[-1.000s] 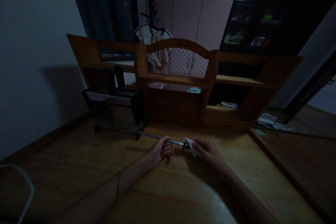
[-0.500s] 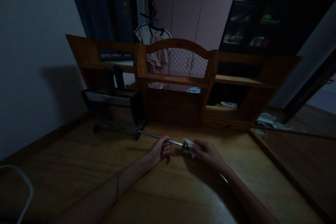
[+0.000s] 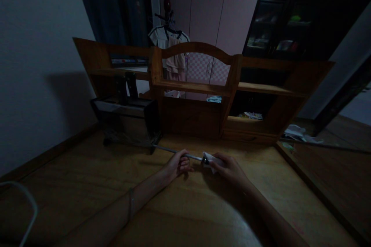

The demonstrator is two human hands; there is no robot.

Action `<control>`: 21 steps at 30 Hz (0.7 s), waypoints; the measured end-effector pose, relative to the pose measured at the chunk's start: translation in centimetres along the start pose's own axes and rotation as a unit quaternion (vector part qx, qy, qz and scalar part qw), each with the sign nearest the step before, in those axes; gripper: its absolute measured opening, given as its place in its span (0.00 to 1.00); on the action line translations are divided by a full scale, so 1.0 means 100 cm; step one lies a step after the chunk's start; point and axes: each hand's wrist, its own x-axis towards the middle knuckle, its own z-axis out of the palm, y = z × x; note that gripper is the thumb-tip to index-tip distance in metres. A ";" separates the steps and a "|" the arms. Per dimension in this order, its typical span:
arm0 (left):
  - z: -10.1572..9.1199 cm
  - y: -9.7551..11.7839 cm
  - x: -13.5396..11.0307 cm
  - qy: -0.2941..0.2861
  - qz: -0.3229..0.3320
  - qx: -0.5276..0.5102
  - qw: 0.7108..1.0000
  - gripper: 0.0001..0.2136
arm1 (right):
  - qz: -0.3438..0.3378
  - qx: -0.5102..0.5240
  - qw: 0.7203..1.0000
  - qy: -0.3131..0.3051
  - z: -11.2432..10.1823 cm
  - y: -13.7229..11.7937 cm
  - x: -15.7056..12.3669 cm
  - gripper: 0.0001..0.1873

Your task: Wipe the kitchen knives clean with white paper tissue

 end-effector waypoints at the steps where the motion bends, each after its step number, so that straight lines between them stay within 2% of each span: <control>1: 0.000 0.000 0.000 -0.002 0.001 0.001 1.000 0.21 | -0.002 -0.003 1.000 0.003 0.000 0.000 0.000 0.18; 21: -0.004 -0.003 0.004 -0.018 0.012 0.025 0.999 0.19 | 0.013 0.003 0.999 -0.037 -0.005 0.007 0.002 0.18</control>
